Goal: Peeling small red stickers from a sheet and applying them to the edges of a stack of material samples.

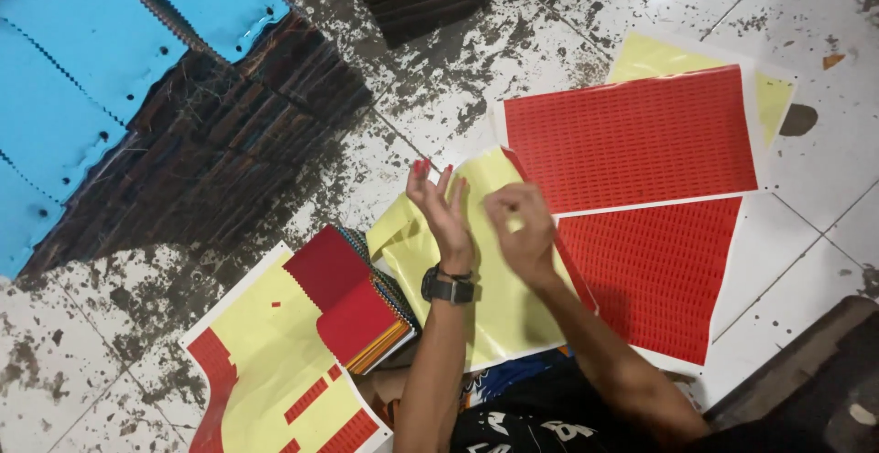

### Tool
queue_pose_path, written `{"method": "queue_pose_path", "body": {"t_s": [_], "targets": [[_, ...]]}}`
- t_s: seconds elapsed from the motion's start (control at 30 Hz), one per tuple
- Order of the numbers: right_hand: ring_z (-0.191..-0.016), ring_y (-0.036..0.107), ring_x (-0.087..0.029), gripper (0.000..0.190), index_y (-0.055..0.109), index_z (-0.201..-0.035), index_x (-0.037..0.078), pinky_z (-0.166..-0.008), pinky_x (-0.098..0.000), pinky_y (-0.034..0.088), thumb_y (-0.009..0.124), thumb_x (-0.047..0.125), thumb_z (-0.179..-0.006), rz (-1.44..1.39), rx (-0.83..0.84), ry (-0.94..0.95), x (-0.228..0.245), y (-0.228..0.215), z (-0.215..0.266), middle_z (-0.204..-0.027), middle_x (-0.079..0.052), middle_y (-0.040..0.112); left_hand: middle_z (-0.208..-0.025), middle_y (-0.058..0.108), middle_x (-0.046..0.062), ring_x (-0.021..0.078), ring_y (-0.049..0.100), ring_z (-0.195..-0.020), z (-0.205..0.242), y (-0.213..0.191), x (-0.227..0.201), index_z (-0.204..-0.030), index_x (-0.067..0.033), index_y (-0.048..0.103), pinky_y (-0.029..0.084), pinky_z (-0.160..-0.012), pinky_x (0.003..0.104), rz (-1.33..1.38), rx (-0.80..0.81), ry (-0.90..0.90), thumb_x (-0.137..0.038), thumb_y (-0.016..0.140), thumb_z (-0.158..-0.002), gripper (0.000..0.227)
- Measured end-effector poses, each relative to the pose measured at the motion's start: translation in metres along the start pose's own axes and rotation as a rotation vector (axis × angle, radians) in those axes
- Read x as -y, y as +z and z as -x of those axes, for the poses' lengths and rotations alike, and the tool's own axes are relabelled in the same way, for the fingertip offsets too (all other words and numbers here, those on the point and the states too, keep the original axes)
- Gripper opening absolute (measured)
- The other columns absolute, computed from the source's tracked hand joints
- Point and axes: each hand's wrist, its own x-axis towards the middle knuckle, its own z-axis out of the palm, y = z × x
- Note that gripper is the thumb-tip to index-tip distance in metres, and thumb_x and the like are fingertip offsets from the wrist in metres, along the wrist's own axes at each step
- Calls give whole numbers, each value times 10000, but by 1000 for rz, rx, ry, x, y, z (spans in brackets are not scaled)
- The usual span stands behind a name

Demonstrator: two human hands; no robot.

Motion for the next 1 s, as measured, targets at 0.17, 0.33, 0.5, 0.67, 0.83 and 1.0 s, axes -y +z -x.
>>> {"method": "queue_pose_path", "body": {"t_s": [0.17,0.33,0.5,0.67,0.83,1.0], "targets": [[-993,686,-278,203,763,-1081,84,-876,-389,555,765,175,-899,-177,204,0,-4,-1,7,-1069,-98,710,-1562,210,195,446,336,-1418,-8,2,1,-1522,-162,274,329,-1155,607,-37,11,0,-377,498,-991,615],[-825,637,-425,271,711,-1175,-7,-769,-496,512,708,125,-938,157,130,178,-33,-14,-48,-889,-225,620,-1496,309,236,437,356,-1409,-22,-21,21,-1510,-106,292,328,-1166,593,-698,135,192,-298,705,-856,797],[-975,709,-415,353,795,-1094,81,-821,-503,559,747,364,-887,309,411,472,-68,4,-65,-925,-167,762,-1431,404,178,375,339,-1413,-16,-14,8,-1455,-72,400,302,-1161,546,-963,283,355,-229,701,-828,713],[-950,735,-322,348,795,-1091,122,-800,-433,576,788,345,-824,256,370,531,-67,0,-65,-921,-125,769,-1455,399,158,337,404,-1393,-14,-15,7,-1431,-101,404,444,-1096,455,-513,255,197,-190,670,-868,629],[-905,747,-269,345,783,-1110,93,-772,-376,586,803,298,-832,161,347,508,-66,-3,-61,-930,-146,766,-1441,381,176,357,497,-1309,-12,-13,-8,-1405,-126,391,556,-1017,464,120,240,-102,-315,541,-953,512],[-879,749,-273,218,811,-1034,155,-746,-384,589,751,307,-890,183,315,502,-56,-3,-60,-890,-111,771,-1415,390,203,385,530,-1272,-16,-22,1,-1388,-104,429,575,-970,497,95,243,-147,-316,536,-926,520]]}}
